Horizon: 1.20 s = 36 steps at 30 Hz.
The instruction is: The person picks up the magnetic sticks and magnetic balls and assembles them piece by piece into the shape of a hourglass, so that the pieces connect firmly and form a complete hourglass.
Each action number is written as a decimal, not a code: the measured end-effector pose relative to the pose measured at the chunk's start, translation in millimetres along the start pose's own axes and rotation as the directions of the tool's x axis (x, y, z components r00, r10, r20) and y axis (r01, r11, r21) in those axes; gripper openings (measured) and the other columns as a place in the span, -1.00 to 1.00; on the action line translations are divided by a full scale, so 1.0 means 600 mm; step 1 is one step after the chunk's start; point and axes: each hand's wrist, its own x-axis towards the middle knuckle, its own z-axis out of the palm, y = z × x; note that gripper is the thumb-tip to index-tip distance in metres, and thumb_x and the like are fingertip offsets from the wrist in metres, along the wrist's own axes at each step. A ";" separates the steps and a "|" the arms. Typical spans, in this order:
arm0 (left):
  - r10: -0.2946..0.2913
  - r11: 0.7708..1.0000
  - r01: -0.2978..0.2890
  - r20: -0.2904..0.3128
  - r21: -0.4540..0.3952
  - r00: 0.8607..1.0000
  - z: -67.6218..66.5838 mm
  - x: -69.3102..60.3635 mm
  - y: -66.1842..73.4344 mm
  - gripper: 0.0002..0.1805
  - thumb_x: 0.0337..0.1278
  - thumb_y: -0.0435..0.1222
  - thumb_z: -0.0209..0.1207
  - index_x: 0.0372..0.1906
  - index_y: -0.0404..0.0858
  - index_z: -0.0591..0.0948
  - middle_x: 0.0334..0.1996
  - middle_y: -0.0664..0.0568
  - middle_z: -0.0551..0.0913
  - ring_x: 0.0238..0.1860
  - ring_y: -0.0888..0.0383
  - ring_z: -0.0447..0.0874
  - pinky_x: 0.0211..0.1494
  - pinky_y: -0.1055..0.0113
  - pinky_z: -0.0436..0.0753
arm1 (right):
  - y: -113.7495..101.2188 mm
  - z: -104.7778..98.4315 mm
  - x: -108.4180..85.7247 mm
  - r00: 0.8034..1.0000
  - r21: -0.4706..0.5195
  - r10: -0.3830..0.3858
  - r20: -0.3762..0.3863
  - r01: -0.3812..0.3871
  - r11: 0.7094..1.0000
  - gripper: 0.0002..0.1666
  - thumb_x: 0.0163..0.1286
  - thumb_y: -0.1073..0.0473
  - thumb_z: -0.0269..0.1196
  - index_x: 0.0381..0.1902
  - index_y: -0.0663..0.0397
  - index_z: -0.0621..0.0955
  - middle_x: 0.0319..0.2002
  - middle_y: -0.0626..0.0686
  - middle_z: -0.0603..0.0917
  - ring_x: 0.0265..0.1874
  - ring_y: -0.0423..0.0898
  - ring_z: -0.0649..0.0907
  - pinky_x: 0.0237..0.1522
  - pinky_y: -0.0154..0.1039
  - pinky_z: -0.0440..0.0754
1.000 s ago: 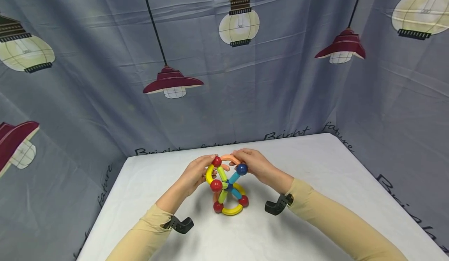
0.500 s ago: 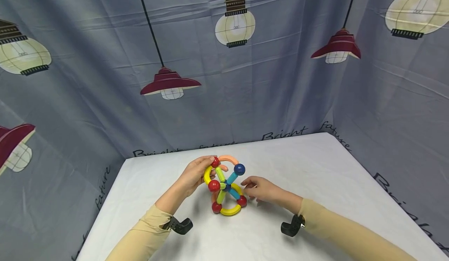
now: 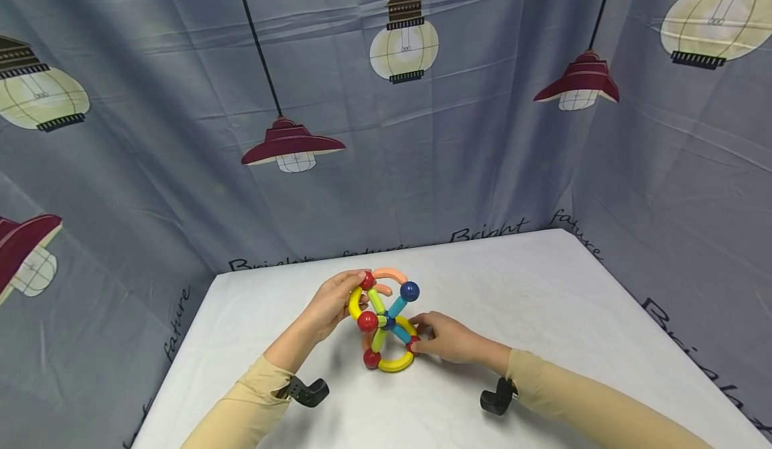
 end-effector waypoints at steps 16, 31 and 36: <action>-0.025 1.000 0.025 -0.076 0.002 0.997 -0.031 -0.035 -0.007 -0.42 0.48 -0.07 0.15 0.37 -0.36 0.45 0.19 -0.19 0.57 0.04 -0.16 0.63 0.10 0.23 0.68 | 0.007 0.007 0.043 1.000 -0.002 -0.003 -0.026 0.003 1.000 -0.60 0.40 0.05 0.38 0.13 0.08 0.66 -0.21 -0.12 0.65 -0.23 -0.10 0.58 -0.12 -0.14 0.64; -0.093 0.990 0.089 -0.032 -0.114 0.995 -0.053 -0.077 -0.009 -0.37 0.41 -0.09 0.25 0.37 -0.37 0.38 0.16 -0.21 0.56 -0.03 0.01 0.70 0.21 0.09 0.63 | -0.002 0.014 0.089 0.998 -0.044 0.004 -0.056 -0.007 0.999 -0.77 0.44 0.05 0.34 -0.04 -0.01 0.72 -0.40 -0.09 0.60 -0.44 -0.11 0.56 -0.38 -0.23 0.54; -0.094 0.985 0.091 -0.013 -0.148 0.995 -0.053 -0.084 -0.008 -0.36 0.42 -0.09 0.24 0.39 -0.35 0.36 0.17 -0.22 0.57 0.01 -0.01 0.70 0.25 0.04 0.60 | -0.010 0.013 0.101 0.998 -0.073 0.010 -0.054 -0.014 0.997 -0.77 0.45 0.05 0.32 -0.03 0.01 0.72 -0.39 -0.10 0.61 -0.44 -0.12 0.56 -0.39 -0.25 0.55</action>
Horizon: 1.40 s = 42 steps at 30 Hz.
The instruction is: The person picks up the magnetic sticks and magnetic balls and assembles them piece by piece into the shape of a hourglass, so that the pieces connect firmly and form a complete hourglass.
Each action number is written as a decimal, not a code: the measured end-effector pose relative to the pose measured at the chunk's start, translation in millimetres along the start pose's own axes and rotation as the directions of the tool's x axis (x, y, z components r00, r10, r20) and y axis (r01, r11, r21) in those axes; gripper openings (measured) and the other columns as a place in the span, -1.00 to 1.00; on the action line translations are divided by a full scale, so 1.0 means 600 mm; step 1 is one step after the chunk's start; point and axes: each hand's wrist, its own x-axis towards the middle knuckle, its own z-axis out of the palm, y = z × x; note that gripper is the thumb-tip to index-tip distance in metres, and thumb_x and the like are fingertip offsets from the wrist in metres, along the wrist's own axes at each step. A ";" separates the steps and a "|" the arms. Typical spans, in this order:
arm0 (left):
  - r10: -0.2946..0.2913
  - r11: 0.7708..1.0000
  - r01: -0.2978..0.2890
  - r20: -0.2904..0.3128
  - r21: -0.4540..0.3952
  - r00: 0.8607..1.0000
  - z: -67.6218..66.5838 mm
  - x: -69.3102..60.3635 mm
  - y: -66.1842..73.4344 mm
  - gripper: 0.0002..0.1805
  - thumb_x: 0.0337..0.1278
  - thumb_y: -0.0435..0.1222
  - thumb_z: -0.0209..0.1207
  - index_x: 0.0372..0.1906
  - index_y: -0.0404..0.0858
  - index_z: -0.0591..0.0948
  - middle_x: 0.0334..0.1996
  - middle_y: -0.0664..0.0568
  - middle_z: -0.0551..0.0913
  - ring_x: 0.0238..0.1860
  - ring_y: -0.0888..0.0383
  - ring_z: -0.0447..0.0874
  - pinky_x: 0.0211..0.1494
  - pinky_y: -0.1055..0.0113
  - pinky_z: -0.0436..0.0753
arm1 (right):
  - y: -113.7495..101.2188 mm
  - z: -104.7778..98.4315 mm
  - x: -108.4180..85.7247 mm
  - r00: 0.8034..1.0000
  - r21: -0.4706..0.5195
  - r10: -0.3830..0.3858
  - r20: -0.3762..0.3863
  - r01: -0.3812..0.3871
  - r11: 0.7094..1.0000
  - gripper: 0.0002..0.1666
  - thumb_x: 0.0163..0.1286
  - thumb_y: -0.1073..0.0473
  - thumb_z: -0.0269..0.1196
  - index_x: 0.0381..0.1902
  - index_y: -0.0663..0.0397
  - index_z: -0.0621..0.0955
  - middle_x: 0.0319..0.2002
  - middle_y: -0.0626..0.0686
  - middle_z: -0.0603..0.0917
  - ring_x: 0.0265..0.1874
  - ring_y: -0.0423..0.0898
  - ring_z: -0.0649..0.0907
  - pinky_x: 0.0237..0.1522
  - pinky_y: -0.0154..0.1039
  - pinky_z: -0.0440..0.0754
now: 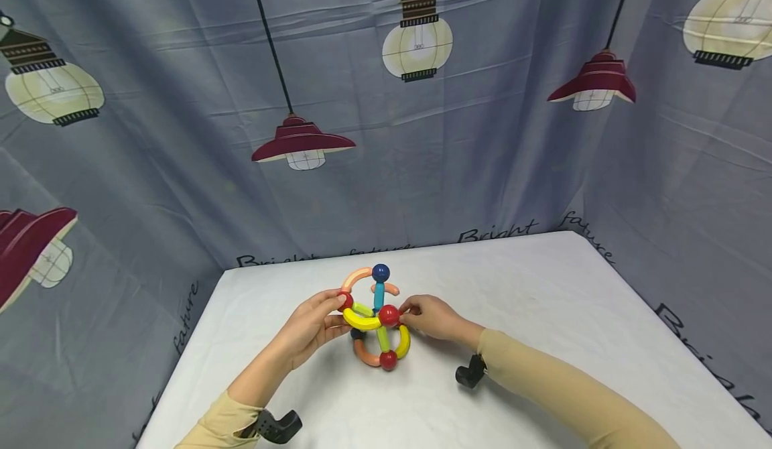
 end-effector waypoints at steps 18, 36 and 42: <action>0.032 0.999 -0.031 -0.028 0.027 0.999 0.001 -0.006 -0.004 -0.35 0.44 -0.14 0.21 0.42 -0.40 0.32 0.14 -0.22 0.51 -0.08 0.03 0.66 0.14 0.19 0.67 | 0.000 -0.016 0.093 0.983 -0.037 0.039 -0.179 -0.046 0.998 -0.75 0.52 0.11 0.23 0.06 -0.01 0.72 -0.08 -0.04 0.69 -0.12 -0.06 0.61 0.03 -0.08 0.64; 0.049 0.999 -0.049 -0.038 0.018 0.998 0.006 -0.004 -0.008 -0.38 0.46 -0.14 0.19 0.41 -0.40 0.33 0.12 -0.23 0.51 -0.09 0.03 0.64 0.12 0.21 0.68 | -0.014 -0.002 0.149 0.991 -0.166 0.071 -0.117 -0.090 0.982 -0.76 0.42 -0.01 0.38 -0.17 0.03 0.75 -0.31 -0.06 0.63 -0.31 -0.07 0.56 -0.17 -0.18 0.59; 0.057 0.998 -0.056 -0.044 0.023 0.997 0.006 -0.003 -0.009 -0.38 0.46 -0.13 0.19 0.41 -0.39 0.34 0.11 -0.22 0.52 -0.09 0.04 0.65 0.11 0.21 0.68 | -0.018 0.001 0.151 0.991 -0.204 0.049 -0.121 -0.073 0.976 -0.74 0.39 -0.04 0.40 -0.28 0.04 0.78 -0.35 -0.04 0.60 -0.34 -0.07 0.54 -0.21 -0.20 0.58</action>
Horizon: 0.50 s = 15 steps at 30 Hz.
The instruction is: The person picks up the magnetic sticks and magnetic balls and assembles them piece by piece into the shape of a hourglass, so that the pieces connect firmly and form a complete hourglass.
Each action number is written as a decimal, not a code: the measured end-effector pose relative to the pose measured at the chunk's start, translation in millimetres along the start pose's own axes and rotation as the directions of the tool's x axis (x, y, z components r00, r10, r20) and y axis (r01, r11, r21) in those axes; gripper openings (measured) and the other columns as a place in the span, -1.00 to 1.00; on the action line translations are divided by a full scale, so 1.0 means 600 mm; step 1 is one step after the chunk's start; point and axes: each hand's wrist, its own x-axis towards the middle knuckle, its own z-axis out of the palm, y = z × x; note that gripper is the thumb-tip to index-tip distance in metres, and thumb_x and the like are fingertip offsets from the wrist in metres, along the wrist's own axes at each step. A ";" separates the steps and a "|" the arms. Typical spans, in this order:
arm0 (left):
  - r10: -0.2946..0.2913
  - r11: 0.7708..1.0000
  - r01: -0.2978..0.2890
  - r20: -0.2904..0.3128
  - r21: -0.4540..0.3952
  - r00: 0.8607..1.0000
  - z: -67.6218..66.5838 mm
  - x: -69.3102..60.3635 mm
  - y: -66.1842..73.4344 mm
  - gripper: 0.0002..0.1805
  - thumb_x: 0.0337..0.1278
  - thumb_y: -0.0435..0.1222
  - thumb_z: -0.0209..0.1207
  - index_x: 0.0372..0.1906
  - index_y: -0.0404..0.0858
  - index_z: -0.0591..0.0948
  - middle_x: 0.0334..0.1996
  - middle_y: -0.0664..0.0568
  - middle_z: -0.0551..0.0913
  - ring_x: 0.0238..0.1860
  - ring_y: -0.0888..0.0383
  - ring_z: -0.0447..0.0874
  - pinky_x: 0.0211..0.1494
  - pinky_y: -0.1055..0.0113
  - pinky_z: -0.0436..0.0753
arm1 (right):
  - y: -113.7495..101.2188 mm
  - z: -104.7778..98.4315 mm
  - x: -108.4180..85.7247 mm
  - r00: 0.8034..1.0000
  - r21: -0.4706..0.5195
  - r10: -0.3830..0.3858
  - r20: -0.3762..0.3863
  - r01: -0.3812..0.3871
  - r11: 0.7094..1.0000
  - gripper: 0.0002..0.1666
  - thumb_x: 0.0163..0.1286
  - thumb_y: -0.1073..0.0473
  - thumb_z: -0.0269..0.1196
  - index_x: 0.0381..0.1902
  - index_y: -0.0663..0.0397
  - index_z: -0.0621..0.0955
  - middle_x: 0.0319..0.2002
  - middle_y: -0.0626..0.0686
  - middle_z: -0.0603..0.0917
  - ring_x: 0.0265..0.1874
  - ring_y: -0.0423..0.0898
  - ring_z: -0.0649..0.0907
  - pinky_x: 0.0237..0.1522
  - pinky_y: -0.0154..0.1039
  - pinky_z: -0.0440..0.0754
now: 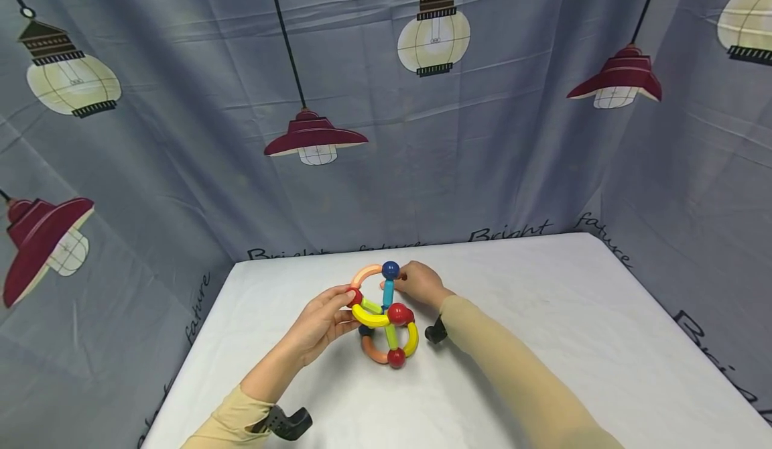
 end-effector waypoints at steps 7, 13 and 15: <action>0.007 1.000 -0.007 -0.002 0.005 1.000 0.003 -0.001 0.000 -0.39 0.46 -0.13 0.19 0.41 -0.39 0.35 0.10 -0.22 0.52 -0.08 0.03 0.64 0.12 0.20 0.68 | 0.012 -0.015 -0.020 1.000 -0.003 -0.005 0.001 0.005 1.000 -0.77 0.41 0.04 0.39 -0.18 0.08 0.79 -0.31 -0.06 0.67 -0.32 -0.09 0.57 -0.09 -0.16 0.64; 0.009 1.000 -0.009 0.000 -0.002 1.000 0.003 -0.002 0.001 -0.38 0.46 -0.14 0.18 0.41 -0.41 0.34 0.11 -0.23 0.52 -0.09 0.03 0.64 0.13 0.19 0.68 | 0.051 -0.037 -0.038 0.998 0.002 0.041 0.042 -0.041 0.999 -0.79 0.38 0.04 0.41 -0.21 0.07 0.77 -0.34 -0.05 0.67 -0.35 -0.08 0.58 -0.18 -0.16 0.63; 0.007 1.000 -0.007 -0.003 -0.004 1.000 0.002 -0.004 0.002 -0.38 0.46 -0.14 0.18 0.41 -0.41 0.34 0.11 -0.23 0.52 -0.08 0.02 0.64 0.13 0.18 0.68 | 0.066 -0.048 -0.045 0.995 0.009 0.063 0.072 -0.063 0.998 -0.78 0.36 0.01 0.42 -0.25 0.05 0.75 -0.37 -0.05 0.65 -0.37 -0.07 0.57 -0.25 -0.17 0.61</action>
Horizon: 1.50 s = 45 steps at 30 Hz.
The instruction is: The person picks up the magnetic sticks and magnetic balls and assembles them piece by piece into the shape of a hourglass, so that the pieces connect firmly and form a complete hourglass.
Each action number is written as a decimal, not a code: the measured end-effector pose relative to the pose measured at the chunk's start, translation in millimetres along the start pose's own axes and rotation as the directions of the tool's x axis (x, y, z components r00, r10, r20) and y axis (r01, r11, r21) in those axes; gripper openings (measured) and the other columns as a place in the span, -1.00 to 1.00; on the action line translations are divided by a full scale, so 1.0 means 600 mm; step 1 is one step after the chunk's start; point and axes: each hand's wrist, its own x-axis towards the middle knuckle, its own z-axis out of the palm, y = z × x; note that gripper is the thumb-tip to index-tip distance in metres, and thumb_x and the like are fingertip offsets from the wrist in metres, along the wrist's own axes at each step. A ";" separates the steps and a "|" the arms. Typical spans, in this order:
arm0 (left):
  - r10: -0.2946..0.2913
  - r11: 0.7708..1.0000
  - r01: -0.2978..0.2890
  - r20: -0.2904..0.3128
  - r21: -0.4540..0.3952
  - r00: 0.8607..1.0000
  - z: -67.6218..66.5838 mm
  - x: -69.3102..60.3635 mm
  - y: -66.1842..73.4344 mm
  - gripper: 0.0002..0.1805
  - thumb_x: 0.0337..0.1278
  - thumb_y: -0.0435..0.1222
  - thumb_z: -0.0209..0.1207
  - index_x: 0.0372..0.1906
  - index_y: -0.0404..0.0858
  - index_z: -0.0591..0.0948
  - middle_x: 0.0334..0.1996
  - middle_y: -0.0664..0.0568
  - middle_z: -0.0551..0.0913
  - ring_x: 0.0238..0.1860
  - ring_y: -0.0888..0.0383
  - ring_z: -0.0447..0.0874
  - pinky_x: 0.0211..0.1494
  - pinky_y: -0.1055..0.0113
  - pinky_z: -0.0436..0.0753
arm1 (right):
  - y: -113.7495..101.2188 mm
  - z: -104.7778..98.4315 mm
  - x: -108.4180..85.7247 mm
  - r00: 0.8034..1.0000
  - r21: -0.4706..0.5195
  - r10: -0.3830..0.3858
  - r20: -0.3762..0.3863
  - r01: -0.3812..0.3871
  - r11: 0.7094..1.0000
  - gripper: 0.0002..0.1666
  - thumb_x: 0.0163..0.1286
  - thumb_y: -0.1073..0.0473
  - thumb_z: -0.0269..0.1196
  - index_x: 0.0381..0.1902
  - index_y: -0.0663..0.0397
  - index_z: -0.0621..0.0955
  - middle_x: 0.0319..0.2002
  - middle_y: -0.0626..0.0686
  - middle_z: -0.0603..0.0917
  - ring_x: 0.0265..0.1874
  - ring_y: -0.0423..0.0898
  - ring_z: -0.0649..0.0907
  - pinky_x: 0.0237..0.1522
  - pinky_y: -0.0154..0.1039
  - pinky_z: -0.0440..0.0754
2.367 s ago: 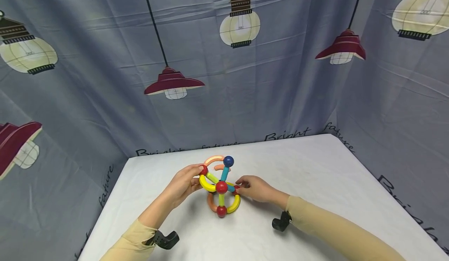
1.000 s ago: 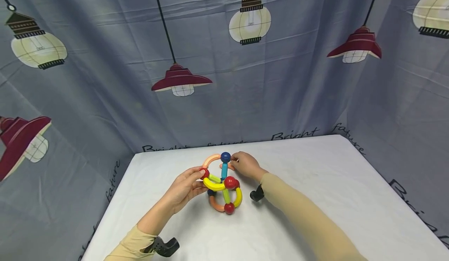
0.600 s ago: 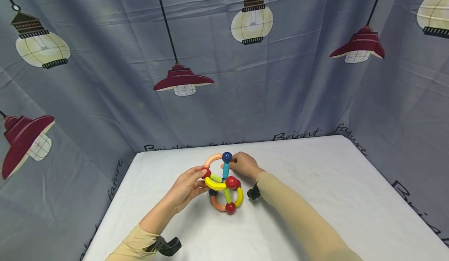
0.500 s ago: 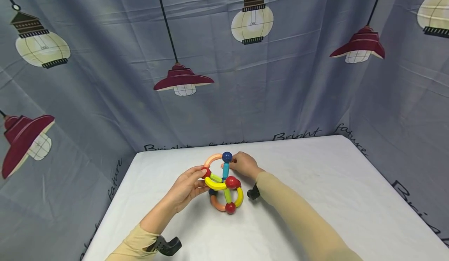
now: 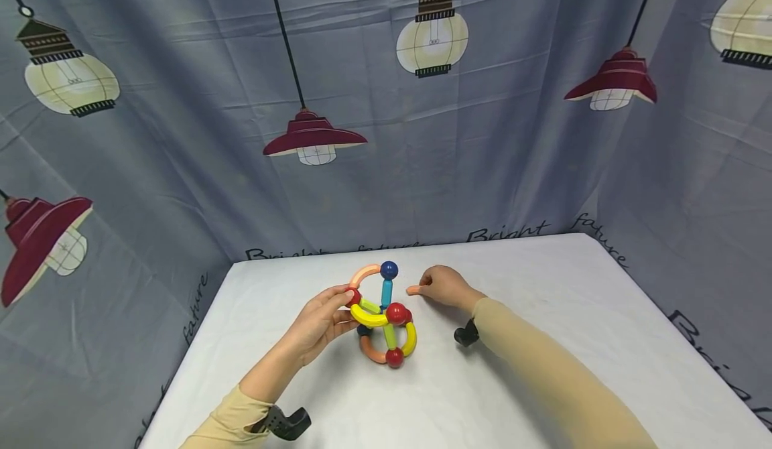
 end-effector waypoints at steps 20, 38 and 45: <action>-0.002 1.000 0.002 -0.007 0.010 1.000 -0.005 -0.004 0.000 -0.38 0.46 -0.13 0.18 0.42 -0.40 0.35 0.11 -0.22 0.53 -0.09 0.04 0.65 0.14 0.20 0.67 | 0.065 -0.077 -0.114 0.976 0.129 0.083 0.199 -0.110 0.986 -0.77 0.33 0.17 0.36 -0.30 0.18 0.54 -0.56 0.09 0.73 -0.49 -0.06 0.62 -0.37 -0.21 0.56; -0.004 1.000 0.004 -0.002 0.004 1.000 -0.003 0.000 -0.002 -0.40 0.47 -0.13 0.18 0.40 -0.40 0.36 0.09 -0.21 0.54 -0.09 0.04 0.66 0.13 0.19 0.68 | 0.019 -0.056 -0.135 0.998 0.506 0.015 0.053 -0.039 0.862 -0.59 0.38 0.22 0.38 0.12 0.29 0.60 -0.21 0.13 0.72 -0.34 -0.03 0.73 -0.22 -0.07 0.74; -0.002 1.000 0.002 0.002 0.003 1.000 0.000 0.000 0.000 -0.39 0.47 -0.14 0.17 0.41 -0.41 0.35 0.09 -0.21 0.54 -0.09 0.03 0.67 0.13 0.21 0.68 | -0.030 -0.079 -0.162 0.987 0.836 -0.067 0.147 -0.088 0.542 -0.47 0.42 0.19 0.37 0.17 0.45 0.49 -0.11 0.27 0.74 -0.16 0.03 0.78 -0.04 -0.15 0.73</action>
